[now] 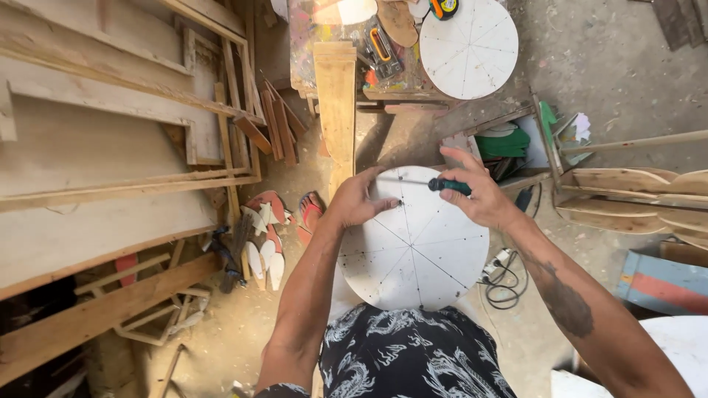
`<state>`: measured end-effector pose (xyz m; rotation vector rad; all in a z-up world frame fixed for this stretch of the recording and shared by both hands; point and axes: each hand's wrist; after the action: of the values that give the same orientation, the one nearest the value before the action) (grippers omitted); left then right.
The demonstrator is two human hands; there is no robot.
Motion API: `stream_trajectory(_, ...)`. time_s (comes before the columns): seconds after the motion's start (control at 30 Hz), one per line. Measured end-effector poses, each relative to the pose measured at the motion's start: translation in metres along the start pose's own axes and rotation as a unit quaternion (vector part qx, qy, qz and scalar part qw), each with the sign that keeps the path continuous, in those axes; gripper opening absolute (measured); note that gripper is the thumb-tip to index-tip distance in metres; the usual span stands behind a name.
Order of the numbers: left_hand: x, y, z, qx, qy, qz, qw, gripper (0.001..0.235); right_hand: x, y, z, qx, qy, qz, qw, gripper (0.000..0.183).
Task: Attaching a thin wooden strip to the edge of a circular wooden board using a screwdriver and manual alignment.
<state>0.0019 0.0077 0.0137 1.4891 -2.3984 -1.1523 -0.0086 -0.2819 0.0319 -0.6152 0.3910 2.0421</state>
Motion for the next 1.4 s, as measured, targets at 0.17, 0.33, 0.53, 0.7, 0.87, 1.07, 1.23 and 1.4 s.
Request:
stream_trajectory(0.17, 0.002, -0.004, 0.006, -0.016, 0.011, -0.002, 1.000, 0.072, 0.017, -0.019, -0.016, 0.070, -0.147, -0.019, 0.986, 0.035)
stream_trajectory(0.33, -0.002, 0.003, 0.001, -0.026, 0.037, 0.012, 0.999, 0.074, 0.023, -0.026, 0.002, 0.092, -0.088, 0.027, 0.992, 0.033)
stream_trajectory(0.53, 0.003, -0.007, 0.031, -0.028, 0.106, 0.023, 0.994, 0.080, 0.022, -0.025, 0.002, 0.126, -0.026, 0.053, 0.990, 0.032)
stream_trajectory(0.7, 0.013, -0.015, 0.050, -0.032, 0.119, 0.010, 0.992, 0.066, 0.022, -0.025, 0.011, 0.148, -0.006, 0.056, 0.987, 0.031)
stream_trajectory(0.87, 0.005, 0.001, 0.029, -0.012, 0.130, -0.014, 0.991, 0.067, 0.022, -0.025, 0.013, 0.161, -0.005, 0.052, 0.986, 0.033)
stream_trajectory(1.07, 0.013, 0.018, 0.029, 0.157, 0.082, -0.425, 0.888, 0.059, 0.017, -0.025, 0.015, 0.179, 0.002, 0.030, 0.983, 0.033)
stream_trajectory(1.23, 0.055, -0.004, -0.010, 0.243, -0.289, -0.256, 0.890, 0.058, 0.013, -0.025, 0.027, 0.165, 0.031, 0.070, 0.983, 0.042)
stream_trajectory(1.4, 0.043, -0.040, 0.028, 0.197, -0.328, -0.184, 0.905, 0.049, 0.012, -0.017, 0.015, 0.173, 0.008, 0.070, 0.982, 0.056)
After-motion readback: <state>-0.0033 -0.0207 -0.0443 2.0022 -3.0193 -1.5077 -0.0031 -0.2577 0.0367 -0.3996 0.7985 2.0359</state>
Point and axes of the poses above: each hand's wrist, its own y-axis away from the middle knuckle, its own x-axis out of the palm, z = x × y, and after that the axes turned 15 degrees about -x, right-handed
